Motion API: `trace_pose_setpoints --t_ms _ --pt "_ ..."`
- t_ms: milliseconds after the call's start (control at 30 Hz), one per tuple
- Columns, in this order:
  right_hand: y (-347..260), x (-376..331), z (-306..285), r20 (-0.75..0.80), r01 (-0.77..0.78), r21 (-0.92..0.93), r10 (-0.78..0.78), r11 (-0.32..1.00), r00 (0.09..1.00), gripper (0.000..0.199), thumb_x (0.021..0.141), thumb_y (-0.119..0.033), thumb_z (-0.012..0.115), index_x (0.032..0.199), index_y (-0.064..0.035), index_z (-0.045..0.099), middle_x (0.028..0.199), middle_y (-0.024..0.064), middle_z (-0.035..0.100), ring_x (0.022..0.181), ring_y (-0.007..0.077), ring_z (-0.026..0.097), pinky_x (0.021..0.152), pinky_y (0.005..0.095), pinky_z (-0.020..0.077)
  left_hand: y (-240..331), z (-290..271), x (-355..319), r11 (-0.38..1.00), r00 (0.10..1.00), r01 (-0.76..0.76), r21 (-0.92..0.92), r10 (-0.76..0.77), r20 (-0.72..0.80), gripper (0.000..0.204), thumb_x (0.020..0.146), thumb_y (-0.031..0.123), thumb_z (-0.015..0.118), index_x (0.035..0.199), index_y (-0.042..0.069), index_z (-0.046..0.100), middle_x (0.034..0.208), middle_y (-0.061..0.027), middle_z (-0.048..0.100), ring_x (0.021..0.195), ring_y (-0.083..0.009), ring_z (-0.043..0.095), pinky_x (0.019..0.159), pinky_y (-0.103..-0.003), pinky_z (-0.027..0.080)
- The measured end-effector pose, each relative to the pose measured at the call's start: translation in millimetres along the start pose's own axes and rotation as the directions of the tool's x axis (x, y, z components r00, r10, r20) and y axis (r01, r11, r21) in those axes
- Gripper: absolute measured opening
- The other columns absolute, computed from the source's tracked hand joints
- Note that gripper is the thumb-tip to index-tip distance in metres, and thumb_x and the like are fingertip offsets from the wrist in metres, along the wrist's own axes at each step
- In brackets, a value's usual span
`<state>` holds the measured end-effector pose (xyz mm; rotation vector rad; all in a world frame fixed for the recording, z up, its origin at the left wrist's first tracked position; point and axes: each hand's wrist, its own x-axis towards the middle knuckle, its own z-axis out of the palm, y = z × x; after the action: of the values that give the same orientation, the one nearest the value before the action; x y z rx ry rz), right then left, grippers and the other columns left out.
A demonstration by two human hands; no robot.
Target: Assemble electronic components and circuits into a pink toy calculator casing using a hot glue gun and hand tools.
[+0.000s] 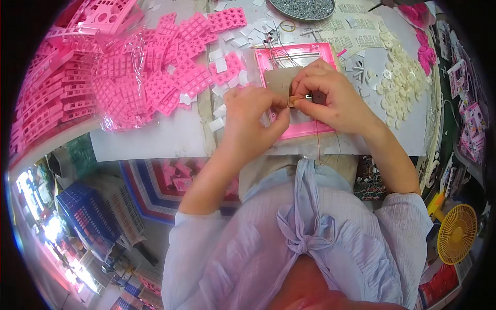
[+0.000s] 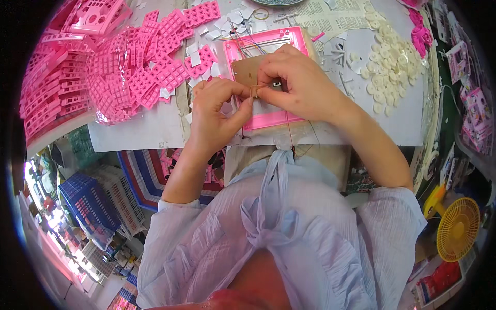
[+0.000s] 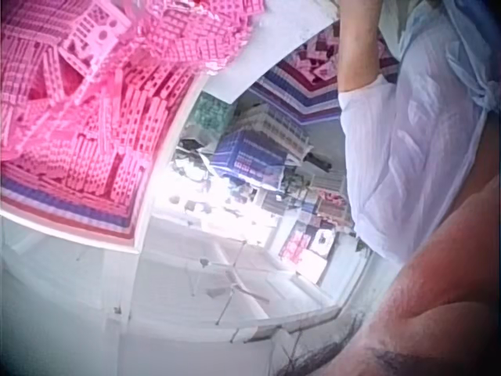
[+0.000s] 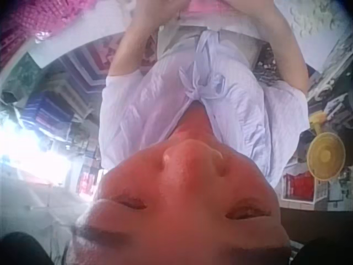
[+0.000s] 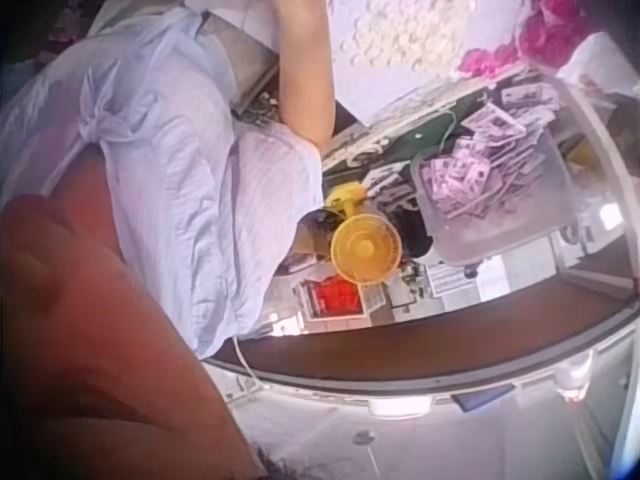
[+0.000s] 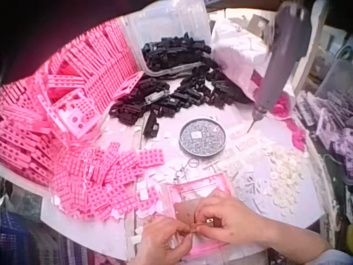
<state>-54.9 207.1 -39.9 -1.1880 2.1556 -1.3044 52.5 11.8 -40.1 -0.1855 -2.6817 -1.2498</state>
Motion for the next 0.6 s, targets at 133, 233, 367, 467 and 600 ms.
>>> trace_pose_setpoints --t_ms 133,233,367,467,600 --pt "-3 1 0 0.006 -0.013 -0.006 0.013 1.0 1.0 0.017 0.081 -0.02 0.073 0.082 -0.0054 0.063 0.084 0.0037 0.062 0.091 0.0251 0.053 0.075 0.0365 0.0454 1 -1 1 1.0 1.0 -0.009 0.015 0.009 -0.001 0.008 0.078 0.007 0.072 0.084 0.009 0.069 0.076 -0.0003 0.065 0.073 -0.0158 0.06 0.077 -0.034 0.035" --pt "-3 -1 2 -0.008 -0.032 -0.048 0.032 0.998 0.999 0.015 0.079 -0.016 0.074 0.085 -0.006 0.064 0.086 0.0057 0.063 0.095 0.0273 0.054 0.079 0.0385 0.0468 0 0 1 1.0 1.0 0.004 -0.026 -0.004 -0.003 0.007 0.077 0.007 0.071 0.083 0.008 0.068 0.076 -0.0016 0.065 0.071 -0.0166 0.059 0.074 -0.033 0.037" --pt "-16 -4 21 -0.311 0.127 -0.322 -0.231 0.938 0.922 0.021 0.075 -0.008 0.074 0.094 -0.0066 0.065 0.089 0.0088 0.063 0.094 0.03 0.058 0.078 0.0401 0.0504 -1 2 -1 0.981 0.995 0.1 -0.167 -0.101 -0.001 0.005 0.08 0.005 0.071 0.085 0.004 0.069 0.075 -0.0019 0.064 0.069 -0.013 0.055 0.069 -0.03 0.04" --pt "-15 -16 30 -0.279 0.172 -0.304 -0.26 0.937 0.924 0.027 0.073 -0.003 0.075 0.098 -0.0053 0.066 0.091 0.0103 0.064 0.088 0.0302 0.06 0.073 0.0393 0.0523 4 3 -5 0.908 0.974 0.225 -0.354 -0.221 0.052 0.005 0.084 0.004 0.07 0.087 0.001 0.07 0.075 -0.0007 0.064 0.07 -0.0087 0.052 0.066 -0.026 0.042" --pt "-20 -21 35 -0.297 0.171 -0.271 -0.251 0.947 0.921 0.028 0.072 -0.002 0.075 0.099 -0.0031 0.066 0.095 0.011 0.067 0.082 0.0289 0.062 0.069 0.0375 0.0529 6 3 -10 0.851 0.945 0.324 -0.414 -0.316 0.089 0.009 0.082 0.006 0.071 0.089 -0.001 0.071 0.076 -0.0054 0.068 0.07 -0.0116 0.059 0.065 -0.027 0.047"
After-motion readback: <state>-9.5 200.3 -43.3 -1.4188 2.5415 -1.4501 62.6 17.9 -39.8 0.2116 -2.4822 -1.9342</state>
